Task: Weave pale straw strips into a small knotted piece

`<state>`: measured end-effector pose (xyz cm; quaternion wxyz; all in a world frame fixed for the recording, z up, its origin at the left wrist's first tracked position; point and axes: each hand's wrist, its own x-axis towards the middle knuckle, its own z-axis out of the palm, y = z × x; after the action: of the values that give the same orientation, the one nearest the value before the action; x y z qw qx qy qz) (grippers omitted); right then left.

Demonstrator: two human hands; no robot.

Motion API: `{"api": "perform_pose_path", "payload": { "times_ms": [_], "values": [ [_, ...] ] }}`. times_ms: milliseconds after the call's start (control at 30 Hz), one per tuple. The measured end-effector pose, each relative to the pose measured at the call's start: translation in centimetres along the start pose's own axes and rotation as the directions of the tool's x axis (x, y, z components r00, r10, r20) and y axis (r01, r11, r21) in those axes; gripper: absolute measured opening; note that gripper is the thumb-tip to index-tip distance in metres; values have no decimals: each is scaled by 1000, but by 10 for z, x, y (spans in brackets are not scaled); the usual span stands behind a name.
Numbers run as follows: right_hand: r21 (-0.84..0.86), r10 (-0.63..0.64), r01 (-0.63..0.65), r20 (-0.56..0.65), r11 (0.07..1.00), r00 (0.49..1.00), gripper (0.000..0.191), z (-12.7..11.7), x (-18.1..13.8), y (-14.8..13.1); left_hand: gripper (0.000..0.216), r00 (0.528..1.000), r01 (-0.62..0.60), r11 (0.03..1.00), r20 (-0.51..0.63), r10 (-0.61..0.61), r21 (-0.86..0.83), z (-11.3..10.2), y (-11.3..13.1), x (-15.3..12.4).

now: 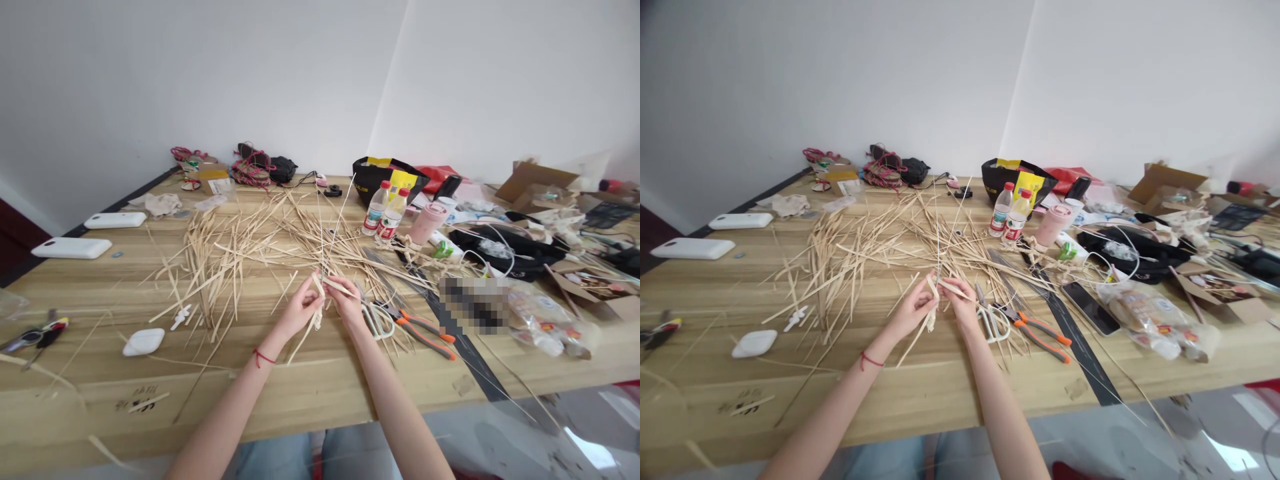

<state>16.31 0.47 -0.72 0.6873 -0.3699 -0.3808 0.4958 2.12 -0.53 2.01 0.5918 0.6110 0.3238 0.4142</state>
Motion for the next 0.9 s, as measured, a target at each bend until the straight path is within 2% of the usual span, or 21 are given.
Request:
{"api": "perform_pose_path", "payload": {
  "times_ms": [200,400,567,700,900],
  "values": [
    [120,99,-104,51,987,994,27,-3,3,3,67,1000,8,1000,27,-8,-1,-3,6,-1],
    [149,149,-151,30,977,988,19,-8,4,7,64,994,8,1000,108,-9,11,-1,9,-3],
    [195,161,-177,94,965,982,22,-10,5,8,57,988,13,999,154,-21,52,1,8,-4],
    [193,176,-191,92,963,980,31,-10,6,5,53,985,10,996,172,-24,83,1,7,-4],
    [180,173,-191,112,965,979,28,-10,6,0,53,981,-1,995,192,-19,103,0,10,-5]
  ]
}}
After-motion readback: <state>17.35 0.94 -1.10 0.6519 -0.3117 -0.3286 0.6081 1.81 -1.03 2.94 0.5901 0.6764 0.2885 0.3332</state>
